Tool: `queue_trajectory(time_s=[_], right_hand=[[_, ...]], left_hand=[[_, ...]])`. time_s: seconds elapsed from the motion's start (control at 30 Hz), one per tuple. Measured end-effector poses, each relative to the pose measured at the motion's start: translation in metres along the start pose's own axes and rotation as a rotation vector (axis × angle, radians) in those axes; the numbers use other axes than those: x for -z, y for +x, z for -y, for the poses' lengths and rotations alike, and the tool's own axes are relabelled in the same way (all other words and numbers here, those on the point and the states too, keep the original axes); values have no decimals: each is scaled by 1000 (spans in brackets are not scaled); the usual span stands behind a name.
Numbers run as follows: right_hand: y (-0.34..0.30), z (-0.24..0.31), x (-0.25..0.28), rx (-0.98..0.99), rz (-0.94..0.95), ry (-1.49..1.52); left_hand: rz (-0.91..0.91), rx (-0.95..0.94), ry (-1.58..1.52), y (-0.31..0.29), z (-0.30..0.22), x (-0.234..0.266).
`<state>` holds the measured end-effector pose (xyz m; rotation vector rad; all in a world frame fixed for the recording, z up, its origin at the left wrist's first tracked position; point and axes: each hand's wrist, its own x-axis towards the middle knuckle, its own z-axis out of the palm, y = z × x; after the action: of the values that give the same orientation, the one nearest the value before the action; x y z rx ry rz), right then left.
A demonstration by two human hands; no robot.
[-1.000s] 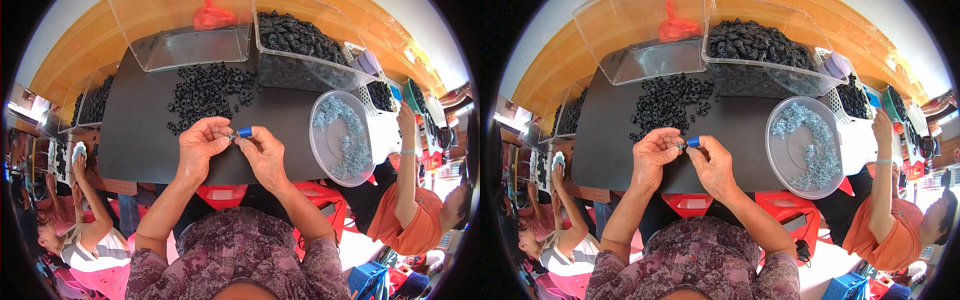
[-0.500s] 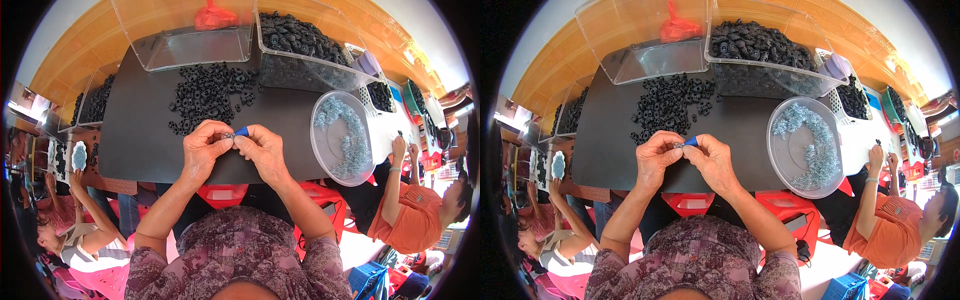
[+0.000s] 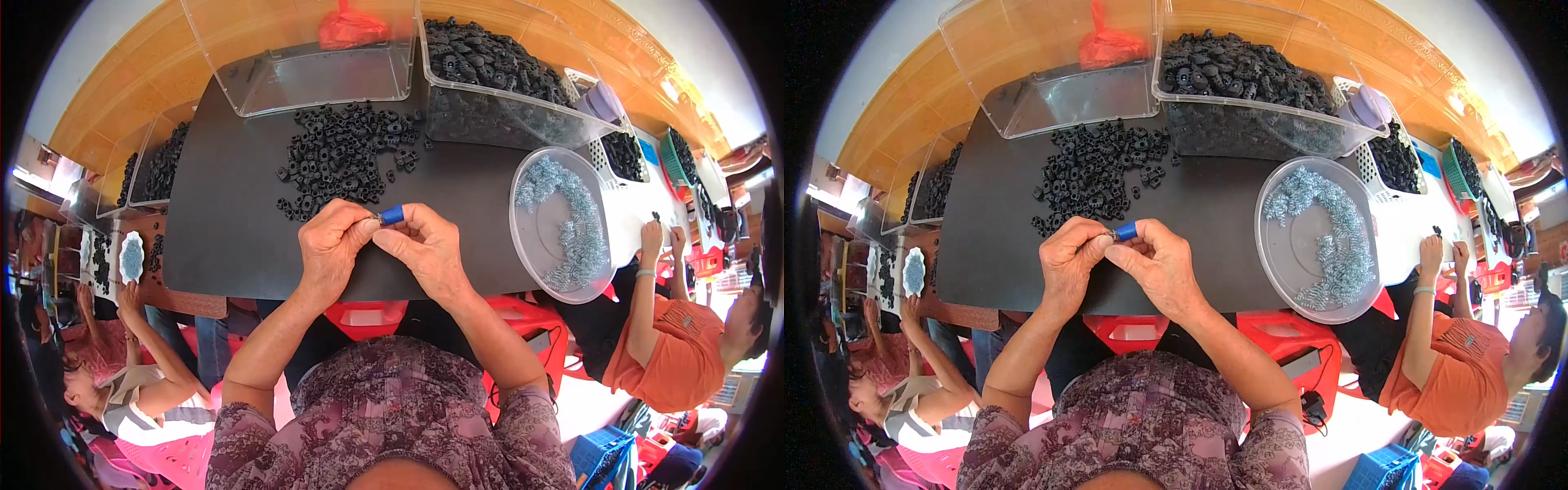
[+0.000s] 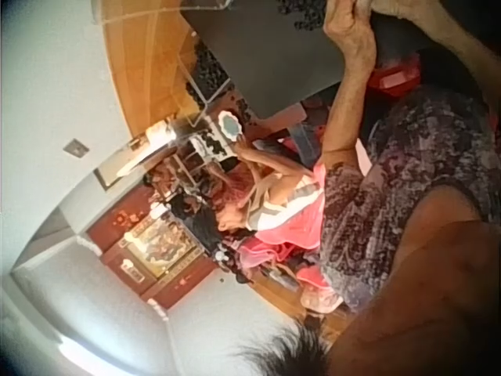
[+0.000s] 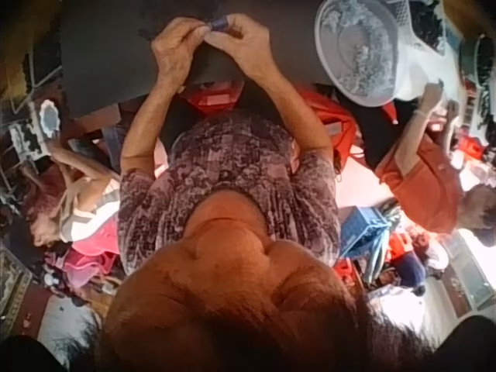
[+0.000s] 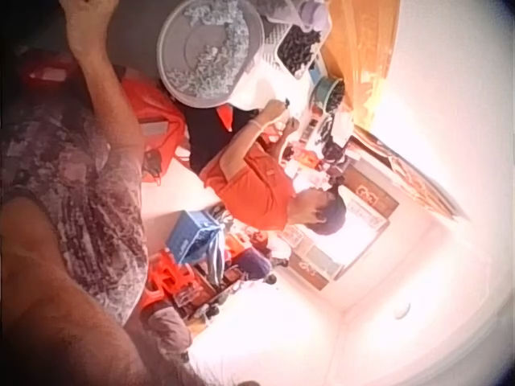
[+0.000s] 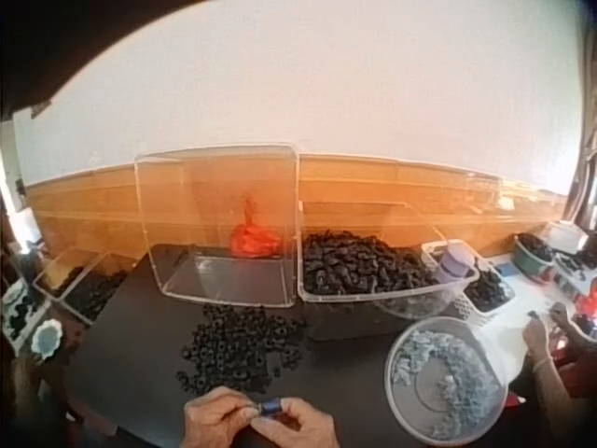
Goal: The person assembles small fasteners by picking up plastic components and inserting metal springs into them by hand.
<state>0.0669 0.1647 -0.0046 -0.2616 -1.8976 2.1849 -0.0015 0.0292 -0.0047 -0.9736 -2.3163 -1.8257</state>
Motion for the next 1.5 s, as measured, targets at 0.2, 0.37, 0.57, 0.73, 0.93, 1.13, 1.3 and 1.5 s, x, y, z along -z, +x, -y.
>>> queue_trajectory(time_s=[0.2, 0.37, 0.57, 0.73, 0.93, 1.13, 1.3, 1.5], right_hand=[[-1, -9, 0, 30, -73, -116], [1, -12, -1, 58, -103, -143], [5, -4, 3, 24, -105, -157], [8, -4, 6, 28, -152, -170], [11, -3, 8, -15, -157, -141], [11, 1, 10, -44, -106, -190], [8, -4, 8, 60, -137, -286], [9, -12, 4, 276, -148, -664]], left_hand=[[27, 123, -173, -2, 3, -1], [100, 264, -207, 1, 3, 2], [46, 119, 120, 10, 6, -2], [8, -117, 409, 14, 19, -4], [-57, -175, 275, 12, 12, -9], [-6, -165, 133, 10, 11, -9], [-7, -134, 125, 7, 7, -13], [-10, 155, -64, 6, 12, -15]])
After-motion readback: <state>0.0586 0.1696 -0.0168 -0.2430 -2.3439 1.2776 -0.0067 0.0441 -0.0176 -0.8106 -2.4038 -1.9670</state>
